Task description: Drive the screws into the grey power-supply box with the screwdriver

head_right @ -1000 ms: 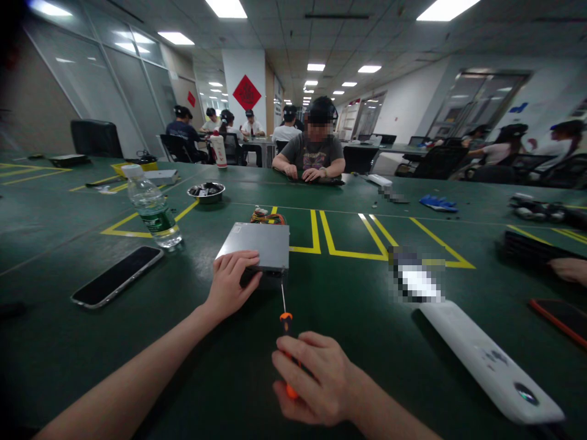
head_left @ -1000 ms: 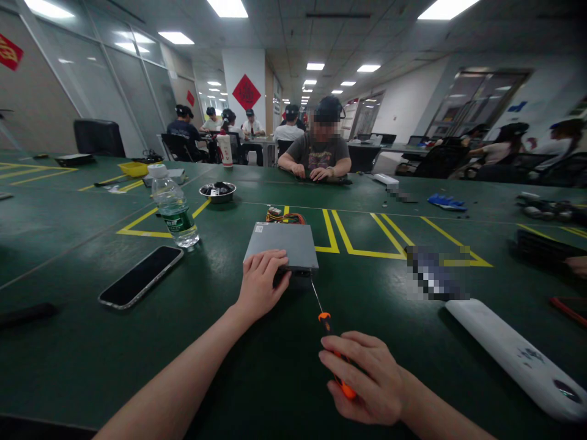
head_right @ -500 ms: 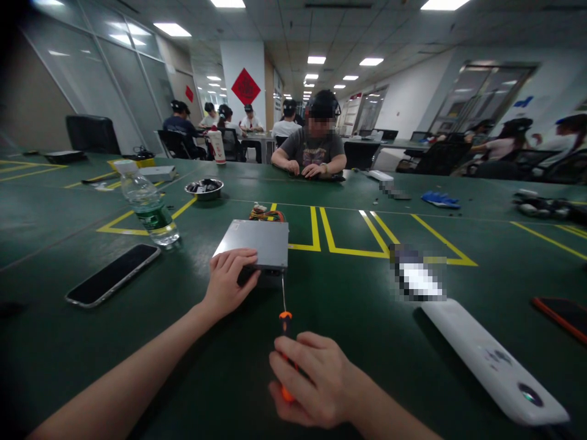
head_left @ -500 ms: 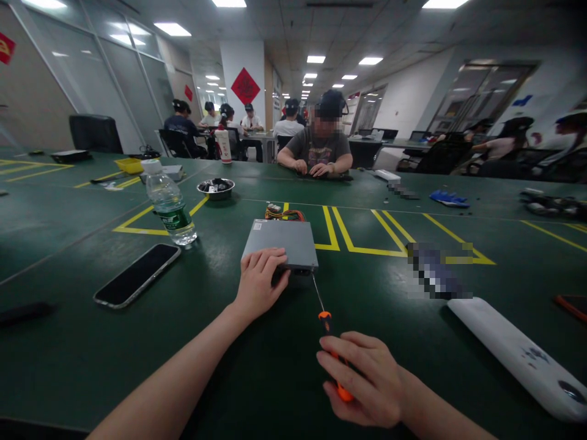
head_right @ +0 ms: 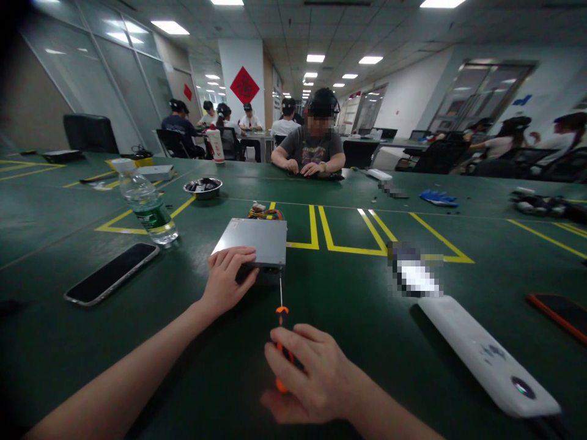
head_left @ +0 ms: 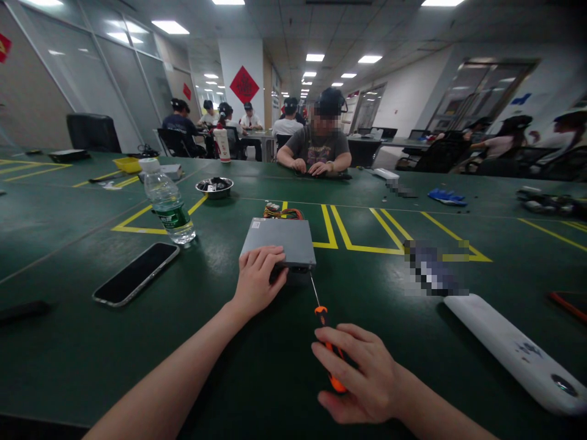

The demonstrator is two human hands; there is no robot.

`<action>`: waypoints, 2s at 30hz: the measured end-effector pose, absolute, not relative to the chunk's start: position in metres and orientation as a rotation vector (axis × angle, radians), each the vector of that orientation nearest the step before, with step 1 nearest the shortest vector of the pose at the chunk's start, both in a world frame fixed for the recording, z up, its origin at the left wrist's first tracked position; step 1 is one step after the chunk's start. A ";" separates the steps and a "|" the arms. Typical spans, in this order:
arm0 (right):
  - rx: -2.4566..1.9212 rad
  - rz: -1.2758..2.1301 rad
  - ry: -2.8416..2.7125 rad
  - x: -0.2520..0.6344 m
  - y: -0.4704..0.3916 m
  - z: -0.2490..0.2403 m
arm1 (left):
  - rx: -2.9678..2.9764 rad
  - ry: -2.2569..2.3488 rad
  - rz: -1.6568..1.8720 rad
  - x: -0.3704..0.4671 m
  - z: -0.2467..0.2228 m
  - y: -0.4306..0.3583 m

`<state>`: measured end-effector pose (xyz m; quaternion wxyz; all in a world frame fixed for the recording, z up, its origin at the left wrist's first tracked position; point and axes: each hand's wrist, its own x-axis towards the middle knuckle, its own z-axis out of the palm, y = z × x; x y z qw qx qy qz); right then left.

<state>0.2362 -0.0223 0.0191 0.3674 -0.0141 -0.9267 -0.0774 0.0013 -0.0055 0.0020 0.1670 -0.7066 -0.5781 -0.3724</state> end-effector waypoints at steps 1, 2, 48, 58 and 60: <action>-0.024 -0.164 -2.414 0.235 -0.023 0.021 | -2.012 -1.646 -1.058 0.001 0.002 -0.005; -0.020 -0.137 -2.449 0.234 -0.024 0.022 | -2.013 -1.646 -1.058 0.001 0.002 -0.005; -0.067 -0.062 -2.592 0.234 -0.024 0.013 | -2.006 -1.626 -1.071 0.000 0.001 -0.004; -0.043 -0.032 -2.382 0.234 -0.022 0.005 | -2.008 -1.643 -1.061 0.001 0.002 -0.004; -0.043 -0.009 -2.442 0.236 -0.022 0.008 | -2.006 -1.642 -1.059 0.002 0.002 -0.005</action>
